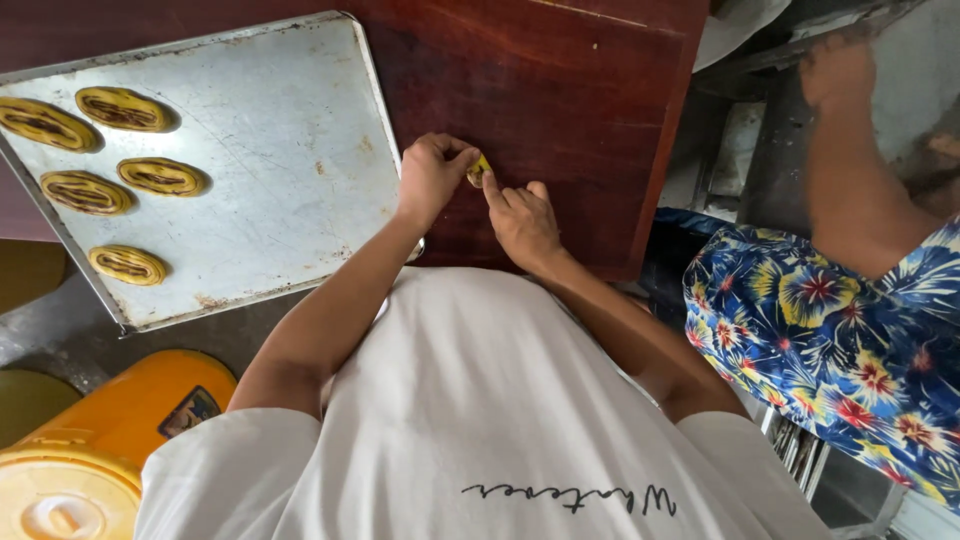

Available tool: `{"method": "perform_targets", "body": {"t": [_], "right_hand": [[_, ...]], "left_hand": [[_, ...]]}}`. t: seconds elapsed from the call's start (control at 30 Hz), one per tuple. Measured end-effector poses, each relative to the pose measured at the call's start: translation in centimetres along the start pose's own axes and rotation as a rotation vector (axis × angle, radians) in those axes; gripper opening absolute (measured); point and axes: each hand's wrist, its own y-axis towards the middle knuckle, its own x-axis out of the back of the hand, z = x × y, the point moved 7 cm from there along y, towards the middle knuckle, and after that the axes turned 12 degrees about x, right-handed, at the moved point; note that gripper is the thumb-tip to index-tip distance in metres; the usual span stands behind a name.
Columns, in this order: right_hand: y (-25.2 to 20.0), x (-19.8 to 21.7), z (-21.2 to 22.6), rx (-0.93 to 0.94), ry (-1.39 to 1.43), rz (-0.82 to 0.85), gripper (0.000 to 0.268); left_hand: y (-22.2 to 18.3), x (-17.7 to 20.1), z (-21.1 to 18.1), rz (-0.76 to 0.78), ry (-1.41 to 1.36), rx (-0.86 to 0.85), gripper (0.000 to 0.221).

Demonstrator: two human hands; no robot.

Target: Shaping pieces of yellow dough into spiral shapes and arranging them on a metal baking tray.

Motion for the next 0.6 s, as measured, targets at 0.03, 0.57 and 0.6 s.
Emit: {"method": "perform_targets", "body": {"t": [0.03, 0.57, 0.6], "right_hand": [[-0.1, -0.3, 0.0, -0.001, -0.001, 0.0, 0.037], [-1.8, -0.2, 0.2, -0.06, 0.071, -0.073, 0.04], [-1.7, -0.2, 0.4, -0.035, 0.075, -0.083, 0.041]], "left_hand": [[-0.1, 0.0, 0.0, 0.001, -0.001, -0.001, 0.016], [-0.5, -0.2, 1.3, -0.067, -0.019, -0.102, 0.013], [-0.7, -0.1, 1.5, -0.091, -0.029, -0.148, 0.013]]}}
